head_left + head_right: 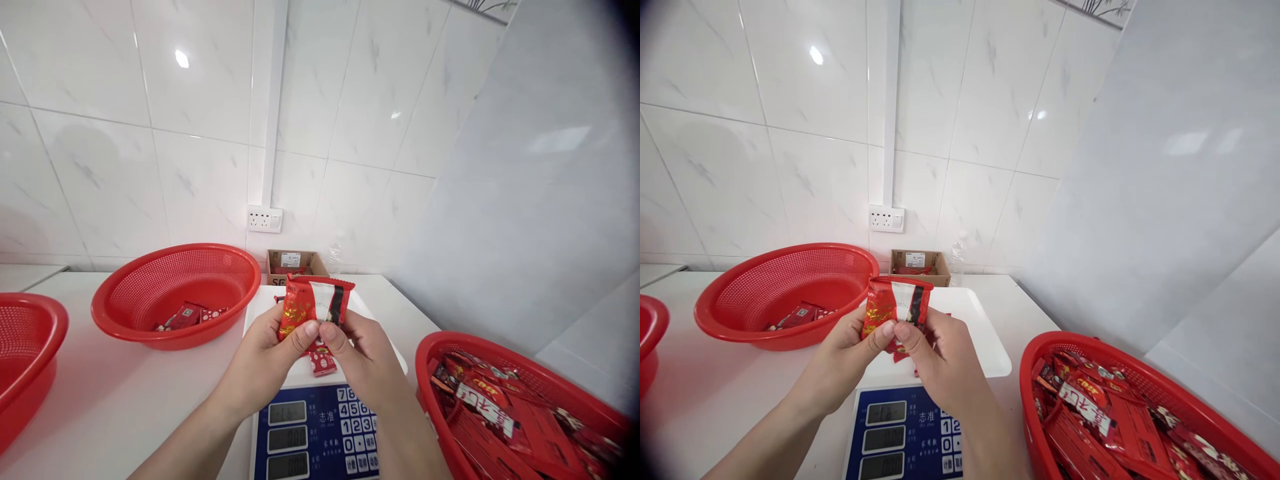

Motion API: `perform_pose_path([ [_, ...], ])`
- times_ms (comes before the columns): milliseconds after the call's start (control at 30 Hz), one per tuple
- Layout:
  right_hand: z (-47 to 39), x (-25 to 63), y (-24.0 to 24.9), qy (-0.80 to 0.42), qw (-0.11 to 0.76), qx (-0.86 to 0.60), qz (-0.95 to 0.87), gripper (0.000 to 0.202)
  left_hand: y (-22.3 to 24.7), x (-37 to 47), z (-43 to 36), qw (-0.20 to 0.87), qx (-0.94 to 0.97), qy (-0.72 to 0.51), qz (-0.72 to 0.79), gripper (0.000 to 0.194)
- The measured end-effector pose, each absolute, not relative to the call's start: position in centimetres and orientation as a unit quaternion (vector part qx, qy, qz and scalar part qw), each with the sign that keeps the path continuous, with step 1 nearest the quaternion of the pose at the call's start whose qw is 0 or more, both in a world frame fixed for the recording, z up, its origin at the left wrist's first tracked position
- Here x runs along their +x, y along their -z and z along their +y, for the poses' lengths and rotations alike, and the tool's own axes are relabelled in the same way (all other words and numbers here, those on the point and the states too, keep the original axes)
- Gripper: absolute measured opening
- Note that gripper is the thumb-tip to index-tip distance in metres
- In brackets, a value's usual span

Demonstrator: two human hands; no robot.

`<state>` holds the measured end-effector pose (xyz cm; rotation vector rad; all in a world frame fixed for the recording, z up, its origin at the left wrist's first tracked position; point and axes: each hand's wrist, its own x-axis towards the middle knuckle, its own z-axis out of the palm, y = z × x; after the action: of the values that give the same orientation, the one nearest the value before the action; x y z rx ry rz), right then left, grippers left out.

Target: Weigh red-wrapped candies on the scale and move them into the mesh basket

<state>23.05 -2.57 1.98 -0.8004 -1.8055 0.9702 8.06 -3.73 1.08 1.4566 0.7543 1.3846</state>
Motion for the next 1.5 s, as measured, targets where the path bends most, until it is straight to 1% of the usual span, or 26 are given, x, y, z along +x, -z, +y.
perform_pose_path([
  [200,-2.94,22.78,-2.12,-0.341,0.479,-0.318,-0.744,0.033,-0.77,7.84,-3.59,0.473,0.614,-0.554,0.306,0.037],
  [467,-2.89,22.86,-1.81,-0.295,0.500,-0.314,-0.752,0.031,-1.13,7.82,-3.94,0.477,0.614,-0.558,0.291,0.034],
  [567,-2.93,22.79,-1.74,-0.303,0.503,-0.313,-0.747,0.032,-1.18,7.81,-3.95,0.476,0.615,-0.561,0.285,0.032],
  [667,-2.91,22.71,-1.74,-0.341,0.506,-0.323,-0.723,0.034,-1.32,7.86,-3.96,0.483,0.606,-0.566,0.281,0.027],
  [767,-2.79,22.80,-1.84,-0.393,0.486,-0.308,-0.718,0.038,-1.44,7.89,-4.01,0.491,0.588,-0.575,0.289,0.024],
  [867,-2.64,23.00,-1.96,-0.417,0.464,-0.290,-0.726,0.043,-1.38,7.87,-4.01,0.484,0.574,-0.583,0.309,0.025],
  [1033,-2.47,22.95,-2.06,-0.396,0.436,-0.315,-0.744,0.040,-1.26,7.95,-3.91,0.485,0.567,-0.590,0.308,0.027],
  [1167,-2.63,22.79,-2.07,-0.364,0.442,-0.328,-0.751,0.042,-1.23,8.05,-3.83,0.487,0.567,-0.592,0.301,0.027],
  [1333,-2.88,22.80,-2.07,-0.329,0.449,-0.338,-0.759,0.042,-1.12,7.86,-3.81,0.449,0.599,-0.580,0.321,0.035],
  [1500,-2.95,22.65,-2.25,-0.339,0.452,-0.329,-0.757,0.043,-1.30,7.71,-4.05,0.443,0.603,-0.571,0.338,0.036],
])
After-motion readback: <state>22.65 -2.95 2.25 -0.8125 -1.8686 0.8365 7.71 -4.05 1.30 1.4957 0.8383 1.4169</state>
